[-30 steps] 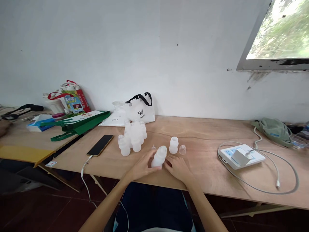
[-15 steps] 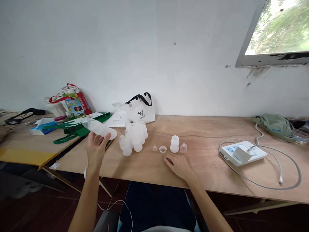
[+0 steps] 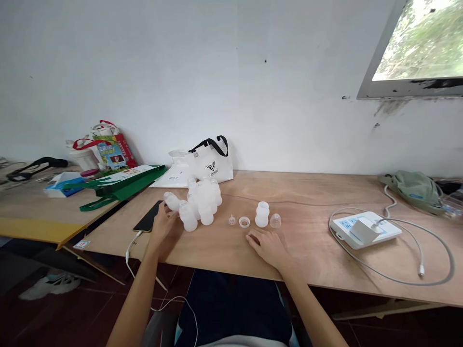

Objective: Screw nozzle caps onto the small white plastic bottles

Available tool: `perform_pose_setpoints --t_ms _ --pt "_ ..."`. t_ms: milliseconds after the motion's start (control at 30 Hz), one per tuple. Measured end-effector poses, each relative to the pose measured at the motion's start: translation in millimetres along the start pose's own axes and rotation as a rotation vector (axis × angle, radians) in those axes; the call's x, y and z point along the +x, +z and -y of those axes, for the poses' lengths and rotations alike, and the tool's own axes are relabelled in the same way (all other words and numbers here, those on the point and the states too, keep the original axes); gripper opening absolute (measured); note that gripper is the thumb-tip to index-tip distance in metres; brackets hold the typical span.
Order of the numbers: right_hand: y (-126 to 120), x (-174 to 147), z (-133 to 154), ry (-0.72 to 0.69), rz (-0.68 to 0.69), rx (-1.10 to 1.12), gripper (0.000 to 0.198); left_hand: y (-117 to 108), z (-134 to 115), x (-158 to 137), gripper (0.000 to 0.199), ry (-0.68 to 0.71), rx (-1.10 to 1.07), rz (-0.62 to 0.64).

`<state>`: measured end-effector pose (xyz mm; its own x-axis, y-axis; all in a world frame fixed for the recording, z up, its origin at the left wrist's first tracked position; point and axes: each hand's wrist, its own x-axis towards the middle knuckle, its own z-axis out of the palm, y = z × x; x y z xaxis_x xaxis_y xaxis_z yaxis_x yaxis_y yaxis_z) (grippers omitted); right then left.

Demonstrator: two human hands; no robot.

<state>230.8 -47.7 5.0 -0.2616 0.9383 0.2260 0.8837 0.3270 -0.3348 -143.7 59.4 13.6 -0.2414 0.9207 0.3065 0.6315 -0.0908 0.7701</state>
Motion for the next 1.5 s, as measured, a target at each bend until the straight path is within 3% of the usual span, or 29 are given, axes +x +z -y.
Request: perform_pose_setpoints --t_ms 100,200,400,733,967,1067,1200,1333,1400,1433,1500 --pt "0.1 0.3 0.2 0.004 0.002 -0.005 0.033 8.5 7.9 3.6 0.050 -0.021 -0.018 -0.009" --pt "-0.3 0.3 0.9 0.004 0.006 0.003 0.033 13.7 14.6 6.1 0.037 0.014 -0.012 -0.007" --pt "-1.3 -0.2 1.6 0.009 0.004 0.016 0.035 17.9 15.9 5.2 0.015 0.143 -0.090 0.123" --pt "-1.8 -0.5 2.5 0.023 0.005 -0.010 0.034 20.0 11.7 2.3 0.046 0.192 -0.051 0.187" --pt "-0.7 0.1 0.7 0.002 -0.002 -0.010 0.035 10.9 6.1 -1.2 0.043 0.252 -0.011 0.157" --pt "-0.4 0.1 0.6 0.000 -0.010 -0.020 0.034 -2.1 -6.7 -3.2 0.036 0.203 0.070 0.022" --pt "-2.0 -0.1 2.5 0.017 -0.006 -0.031 0.034 -21.2 -42.1 -13.0 0.030 0.163 0.105 -0.272" --pt "-3.5 -0.7 3.7 0.028 0.000 -0.018 0.038 -31.8 -83.8 -35.1 0.041 0.349 -0.120 -0.572" --pt "-2.8 -0.9 3.0 0.033 0.001 -0.009 0.038 -33.0 -99.4 -48.0 0.037 0.460 -0.208 -0.578" --pt "-2.0 -1.0 2.3 0.029 -0.001 -0.006 0.038 -32.5 -105.3 -54.1 0.033 0.496 -0.219 -0.520" --pt "0.1 -0.7 0.5 0.019 -0.007 -0.010 0.036 -28.3 -113.4 -64.9 0.026 0.528 -0.171 -0.254"
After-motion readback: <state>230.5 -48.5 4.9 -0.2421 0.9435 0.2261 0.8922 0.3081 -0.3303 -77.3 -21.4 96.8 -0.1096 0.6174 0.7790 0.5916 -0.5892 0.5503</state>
